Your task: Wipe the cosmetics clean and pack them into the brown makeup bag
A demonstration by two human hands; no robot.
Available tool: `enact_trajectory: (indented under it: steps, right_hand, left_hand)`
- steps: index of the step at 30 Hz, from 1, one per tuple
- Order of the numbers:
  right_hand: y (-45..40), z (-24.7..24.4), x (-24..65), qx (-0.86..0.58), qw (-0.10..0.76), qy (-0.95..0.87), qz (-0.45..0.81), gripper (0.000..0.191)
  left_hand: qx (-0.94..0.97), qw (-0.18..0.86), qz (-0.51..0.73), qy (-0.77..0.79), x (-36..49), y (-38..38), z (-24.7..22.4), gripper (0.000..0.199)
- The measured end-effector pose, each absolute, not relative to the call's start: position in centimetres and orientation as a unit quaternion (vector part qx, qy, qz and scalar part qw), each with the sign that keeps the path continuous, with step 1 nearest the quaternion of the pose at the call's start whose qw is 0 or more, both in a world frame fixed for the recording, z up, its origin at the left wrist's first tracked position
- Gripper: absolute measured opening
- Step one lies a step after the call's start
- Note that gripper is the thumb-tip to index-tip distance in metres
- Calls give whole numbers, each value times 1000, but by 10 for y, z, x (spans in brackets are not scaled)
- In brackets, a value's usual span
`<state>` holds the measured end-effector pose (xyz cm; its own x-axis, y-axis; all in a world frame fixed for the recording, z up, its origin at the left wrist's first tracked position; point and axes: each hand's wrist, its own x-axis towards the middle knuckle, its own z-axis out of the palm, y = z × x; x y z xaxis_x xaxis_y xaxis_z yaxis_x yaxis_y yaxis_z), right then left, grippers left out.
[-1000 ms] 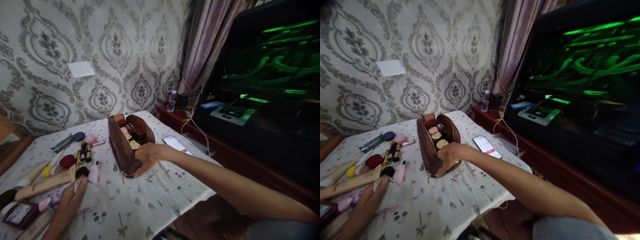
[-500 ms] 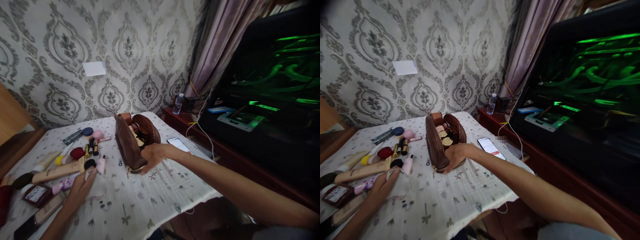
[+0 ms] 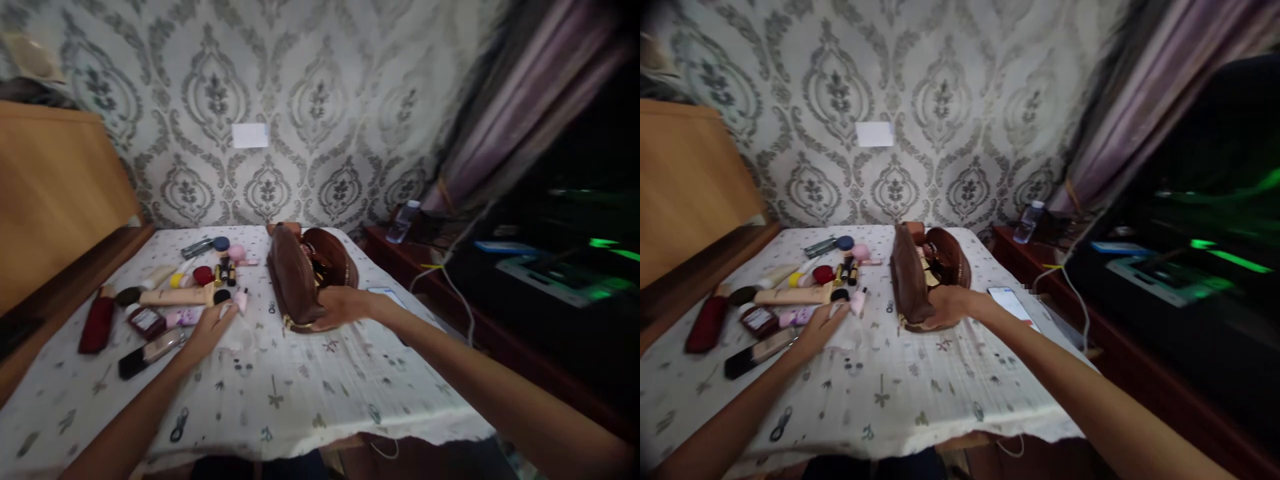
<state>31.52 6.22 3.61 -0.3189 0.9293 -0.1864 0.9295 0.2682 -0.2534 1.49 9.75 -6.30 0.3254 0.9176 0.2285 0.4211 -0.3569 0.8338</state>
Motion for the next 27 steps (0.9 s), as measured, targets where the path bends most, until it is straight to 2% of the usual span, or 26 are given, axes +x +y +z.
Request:
enact_trajectory:
  steps: [2, 4, 8, 11, 15, 21, 25, 27]
  right_hand:
    - [50, 35, 312, 566, 40, 822, -54, 17]
    - [38, 32, 310, 553, 61, 831, 0, 19]
    - [16, 34, 304, 539, -9, 839, 73, 20]
    - [5, 43, 285, 550, -77, 830, 57, 23]
    - [10, 37, 243, 523, -154, 835, -73, 30]
    - [60, -29, 186, 487, -254, 775, -312, 25]
    - [95, -62, 156, 477, -383, 603, -511, 32]
    - [104, -70, 147, 463, -448, 523, -557, 41]
  left_hand:
    - [747, 342, 368, 435, 14, 98, -65, 47]
    - [756, 339, 371, 421, 13, 98, -66, 46]
    - [762, 331, 372, 413, 12, 97, -65, 44]
    - [768, 330, 369, 405, 12, 94, -63, 44]
    - [765, 309, 394, 405, 11, 94, -59, 41]
    - [751, 206, 396, 487, -7, 144, -41, 24]
    - [723, 130, 363, 573, -35, 214, -15, 21]
    - [698, 98, 343, 620, -49, 250, -7, 25]
